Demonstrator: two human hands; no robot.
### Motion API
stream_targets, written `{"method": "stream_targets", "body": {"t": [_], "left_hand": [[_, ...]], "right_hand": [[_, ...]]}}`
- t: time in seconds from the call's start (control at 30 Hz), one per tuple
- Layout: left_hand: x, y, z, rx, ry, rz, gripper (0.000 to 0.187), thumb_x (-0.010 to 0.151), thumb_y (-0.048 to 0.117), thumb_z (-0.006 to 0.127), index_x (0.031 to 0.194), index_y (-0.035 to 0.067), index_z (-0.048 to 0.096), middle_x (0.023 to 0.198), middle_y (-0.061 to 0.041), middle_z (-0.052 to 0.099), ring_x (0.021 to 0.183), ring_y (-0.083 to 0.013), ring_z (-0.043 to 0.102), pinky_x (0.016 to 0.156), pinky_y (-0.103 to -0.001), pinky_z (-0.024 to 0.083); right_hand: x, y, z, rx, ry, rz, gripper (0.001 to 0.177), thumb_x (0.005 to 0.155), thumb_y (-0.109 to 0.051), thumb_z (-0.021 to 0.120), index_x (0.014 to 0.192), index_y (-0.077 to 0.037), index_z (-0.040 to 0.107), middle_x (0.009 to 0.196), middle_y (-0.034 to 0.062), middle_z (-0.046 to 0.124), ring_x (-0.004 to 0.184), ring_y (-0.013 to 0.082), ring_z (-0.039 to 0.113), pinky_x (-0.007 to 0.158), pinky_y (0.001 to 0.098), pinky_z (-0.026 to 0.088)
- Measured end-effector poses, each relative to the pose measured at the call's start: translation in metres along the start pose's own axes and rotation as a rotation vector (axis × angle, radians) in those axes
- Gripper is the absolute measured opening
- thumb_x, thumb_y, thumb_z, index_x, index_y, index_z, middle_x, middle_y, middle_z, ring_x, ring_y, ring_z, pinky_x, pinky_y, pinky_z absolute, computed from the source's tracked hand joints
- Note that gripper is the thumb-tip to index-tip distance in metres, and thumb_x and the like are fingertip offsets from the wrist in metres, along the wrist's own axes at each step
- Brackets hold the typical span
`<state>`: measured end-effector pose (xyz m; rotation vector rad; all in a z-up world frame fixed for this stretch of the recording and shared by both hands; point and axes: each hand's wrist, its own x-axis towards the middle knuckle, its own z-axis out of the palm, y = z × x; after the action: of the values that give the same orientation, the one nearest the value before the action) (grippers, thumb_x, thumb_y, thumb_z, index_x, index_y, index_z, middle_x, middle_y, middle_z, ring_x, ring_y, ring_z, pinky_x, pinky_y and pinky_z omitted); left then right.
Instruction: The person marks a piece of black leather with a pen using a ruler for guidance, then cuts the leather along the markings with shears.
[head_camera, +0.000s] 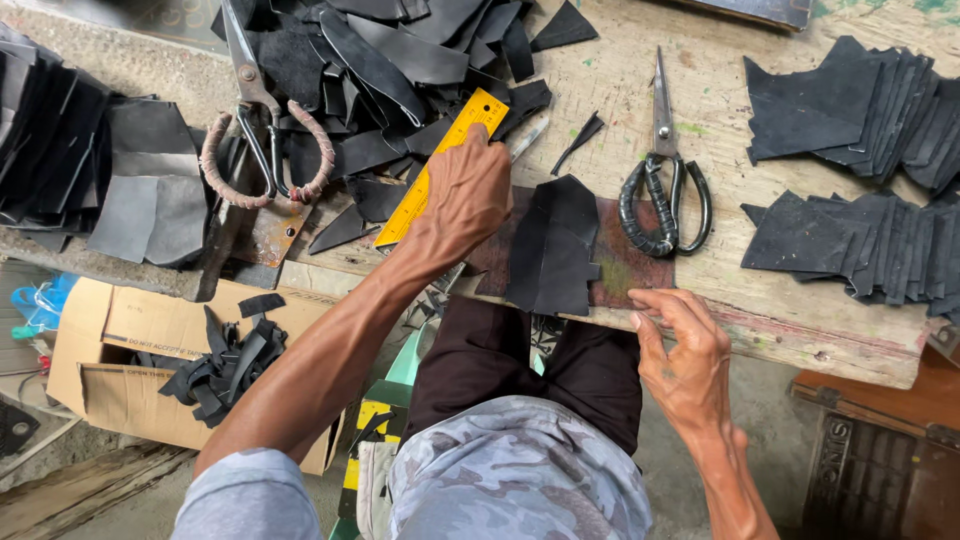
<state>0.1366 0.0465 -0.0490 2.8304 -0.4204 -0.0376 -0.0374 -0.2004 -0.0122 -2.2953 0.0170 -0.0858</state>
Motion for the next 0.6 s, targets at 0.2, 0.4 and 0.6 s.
{"method": "stream_targets", "body": {"t": [0.2,0.4,0.6], "left_hand": [[-0.012,0.033,-0.04,-0.588,0.114,0.01,0.021,0.096,0.022,0.067,0.091,0.003,0.076,0.084,-0.009,0.069,0.065,-0.0189,0.065,0.057,-0.037,0.053],[-0.043,0.105,-0.047,-0.849,-0.037,0.055,0.021,0.092,0.024,0.07,0.098,0.006,0.079,0.083,-0.009,0.067,0.07,-0.0215,0.065,0.063,-0.039,0.055],[-0.033,0.083,-0.023,-0.594,-0.09,0.217,0.036,0.093,0.035,0.073,0.116,0.007,0.074,0.099,-0.007,0.065,0.09,-0.0243,0.063,0.077,-0.041,0.05]], "right_hand": [[0.008,-0.009,0.0,0.403,-0.005,0.236,0.022,0.098,-0.003,0.067,0.119,0.001,0.071,0.109,0.0091,0.075,0.095,0.0153,0.069,0.087,0.0293,0.055],[0.039,-0.01,0.017,1.115,-0.155,0.245,0.038,0.098,-0.002,0.068,0.134,0.008,0.06,0.113,0.0096,0.071,0.099,0.0144,0.068,0.09,0.0268,0.056],[0.032,0.011,0.011,1.024,-0.12,0.242,0.031,0.097,-0.002,0.071,0.125,0.009,0.063,0.105,0.0208,0.072,0.092,0.0215,0.072,0.087,0.0329,0.06]]}}
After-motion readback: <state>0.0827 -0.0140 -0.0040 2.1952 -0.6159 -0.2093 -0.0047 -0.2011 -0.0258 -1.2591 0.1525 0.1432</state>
